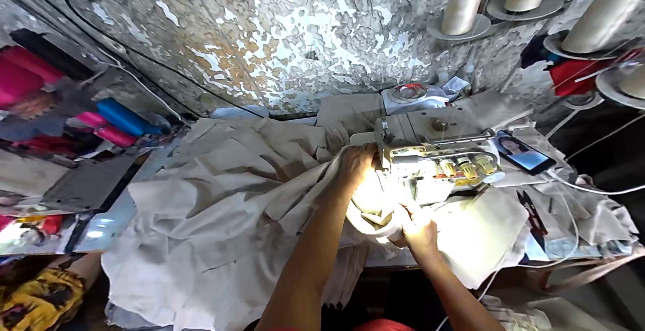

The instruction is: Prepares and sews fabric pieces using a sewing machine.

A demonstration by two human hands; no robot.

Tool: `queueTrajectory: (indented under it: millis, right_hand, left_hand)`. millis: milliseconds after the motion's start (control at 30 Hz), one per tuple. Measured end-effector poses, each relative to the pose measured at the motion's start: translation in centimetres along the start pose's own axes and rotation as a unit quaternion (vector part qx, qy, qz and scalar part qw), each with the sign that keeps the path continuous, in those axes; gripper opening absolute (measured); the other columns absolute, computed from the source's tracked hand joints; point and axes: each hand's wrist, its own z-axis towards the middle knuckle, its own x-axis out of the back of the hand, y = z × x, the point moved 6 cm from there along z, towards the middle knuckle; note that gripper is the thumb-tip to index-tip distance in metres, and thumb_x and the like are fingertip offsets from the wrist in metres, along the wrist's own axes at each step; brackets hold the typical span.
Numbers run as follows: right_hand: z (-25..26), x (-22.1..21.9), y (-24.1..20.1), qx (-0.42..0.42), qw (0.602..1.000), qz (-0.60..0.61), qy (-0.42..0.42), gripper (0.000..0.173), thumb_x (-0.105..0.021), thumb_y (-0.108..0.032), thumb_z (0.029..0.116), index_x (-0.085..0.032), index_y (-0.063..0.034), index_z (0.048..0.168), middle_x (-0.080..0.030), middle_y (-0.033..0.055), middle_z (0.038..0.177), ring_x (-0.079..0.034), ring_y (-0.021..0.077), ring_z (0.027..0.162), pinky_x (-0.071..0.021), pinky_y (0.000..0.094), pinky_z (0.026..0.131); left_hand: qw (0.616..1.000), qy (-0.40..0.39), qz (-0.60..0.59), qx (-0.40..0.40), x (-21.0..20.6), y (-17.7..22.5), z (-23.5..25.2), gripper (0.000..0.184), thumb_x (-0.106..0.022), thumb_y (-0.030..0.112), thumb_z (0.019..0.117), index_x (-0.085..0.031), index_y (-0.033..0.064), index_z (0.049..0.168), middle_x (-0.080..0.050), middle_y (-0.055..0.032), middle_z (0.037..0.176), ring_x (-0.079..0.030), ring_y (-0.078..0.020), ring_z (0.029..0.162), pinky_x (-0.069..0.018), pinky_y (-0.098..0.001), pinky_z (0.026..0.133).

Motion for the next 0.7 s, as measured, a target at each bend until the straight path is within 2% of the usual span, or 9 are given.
queueTrajectory:
  millis: [300, 333, 400, 467, 533, 600, 667, 700]
  right_hand:
    - [0.5, 0.1, -0.4, 0.025, 0.999, -0.045, 0.016, 0.025, -0.058, -0.010, 0.0978, -0.077, 0.0038, 0.107, -0.075, 0.0234, 0.083, -0.074, 0.0439, 0.077, -0.0551, 0.0612, 0.069]
    - [0.6, 0.1, -0.3, 0.015, 0.999, -0.047, 0.008, 0.026, -0.058, -0.010, 0.0982, -0.076, 0.0041, 0.109, -0.074, 0.0240, 0.084, -0.074, 0.0443, 0.079, -0.0548, 0.0619, 0.070]
    - [0.7, 0.0, -0.2, -0.025, 0.998, -0.051, -0.028, 0.027, -0.057, -0.012, 0.0994, -0.075, 0.0049, 0.112, -0.074, 0.0256, 0.089, -0.073, 0.0454, 0.086, -0.0542, 0.0629, 0.077]
    - [0.8, 0.0, -0.1, -0.078, 0.992, -0.057, -0.078, 0.029, -0.058, -0.014, 0.1004, -0.073, 0.0058, 0.115, -0.074, 0.0268, 0.096, -0.072, 0.0449, 0.095, -0.0531, 0.0617, 0.086]
    - [0.8, 0.2, -0.2, -0.094, 0.987, -0.071, -0.112, 0.031, -0.057, -0.017, 0.0999, -0.073, 0.0061, 0.112, -0.074, 0.0270, 0.097, -0.072, 0.0440, 0.097, -0.0534, 0.0609, 0.087]
    - [1.0, 0.4, -0.3, -0.102, 0.980, -0.087, -0.148, 0.035, -0.054, -0.023, 0.1025, -0.073, 0.0024, 0.117, -0.074, 0.0253, 0.101, -0.072, 0.0431, 0.099, -0.0529, 0.0604, 0.088]
    - [1.3, 0.6, -0.1, -0.088, 0.976, -0.094, -0.175, 0.037, -0.052, -0.027, 0.1042, -0.074, -0.0017, 0.119, -0.075, 0.0229, 0.101, -0.072, 0.0416, 0.099, -0.0533, 0.0601, 0.087]
    - [1.5, 0.9, -0.2, -0.092, 0.967, -0.105, -0.214, 0.040, -0.049, -0.031, 0.1061, -0.072, -0.0042, 0.124, -0.074, 0.0214, 0.108, -0.070, 0.0398, 0.105, -0.0518, 0.0588, 0.091]
  left_hand:
    - [0.999, 0.049, 0.007, -0.007, -0.5, -0.9, 1.1, 0.020, -0.068, 0.007, 0.0899, -0.069, -0.0036, 0.106, -0.072, -0.0225, 0.102, -0.071, -0.0404, 0.094, -0.0536, -0.0569, 0.084]
    - [0.999, 0.039, 0.013, -0.004, -0.5, -0.9, 1.2, 0.021, -0.068, 0.007, 0.0896, -0.069, -0.0039, 0.108, -0.072, -0.0234, 0.105, -0.071, -0.0411, 0.095, -0.0532, -0.0574, 0.084]
    - [0.999, -0.020, 0.029, 0.023, -0.3, -0.8, 1.4, 0.028, -0.066, 0.008, 0.0919, -0.068, -0.0029, 0.117, -0.067, -0.0244, 0.121, -0.069, -0.0423, 0.104, -0.0521, -0.0593, 0.088]
    - [0.993, -0.081, 0.066, 0.045, 1.0, -0.2, 1.1, 0.036, -0.067, 0.014, 0.0949, -0.064, 0.0035, 0.129, -0.061, -0.0189, 0.138, -0.067, -0.0388, 0.112, -0.0519, -0.0577, 0.094]
    - [0.997, -0.048, 0.051, 0.018, 2.9, 0.2, 0.1, 0.033, -0.067, 0.011, 0.0959, -0.065, 0.0029, 0.127, -0.065, -0.0191, 0.131, -0.068, -0.0395, 0.108, -0.0546, -0.0591, 0.090]
    - [0.999, -0.030, -0.007, -0.014, 4.8, 0.5, -2.2, 0.025, -0.058, 0.007, 0.1001, -0.069, 0.0024, 0.122, -0.070, -0.0196, 0.120, -0.069, -0.0408, 0.107, -0.0539, -0.0616, 0.091]
    - [0.991, -0.077, -0.043, -0.104, 5.5, 0.7, -6.2, 0.025, -0.055, 0.009, 0.0961, -0.073, -0.0021, 0.110, -0.073, -0.0223, 0.106, -0.070, -0.0431, 0.101, -0.0537, -0.0624, 0.089]
    - [0.980, -0.111, -0.049, -0.158, 5.2, 0.6, -8.3, 0.028, -0.056, 0.019, 0.0956, -0.075, 0.0014, 0.106, -0.074, -0.0183, 0.105, -0.070, -0.0389, 0.102, -0.0523, -0.0600, 0.092]
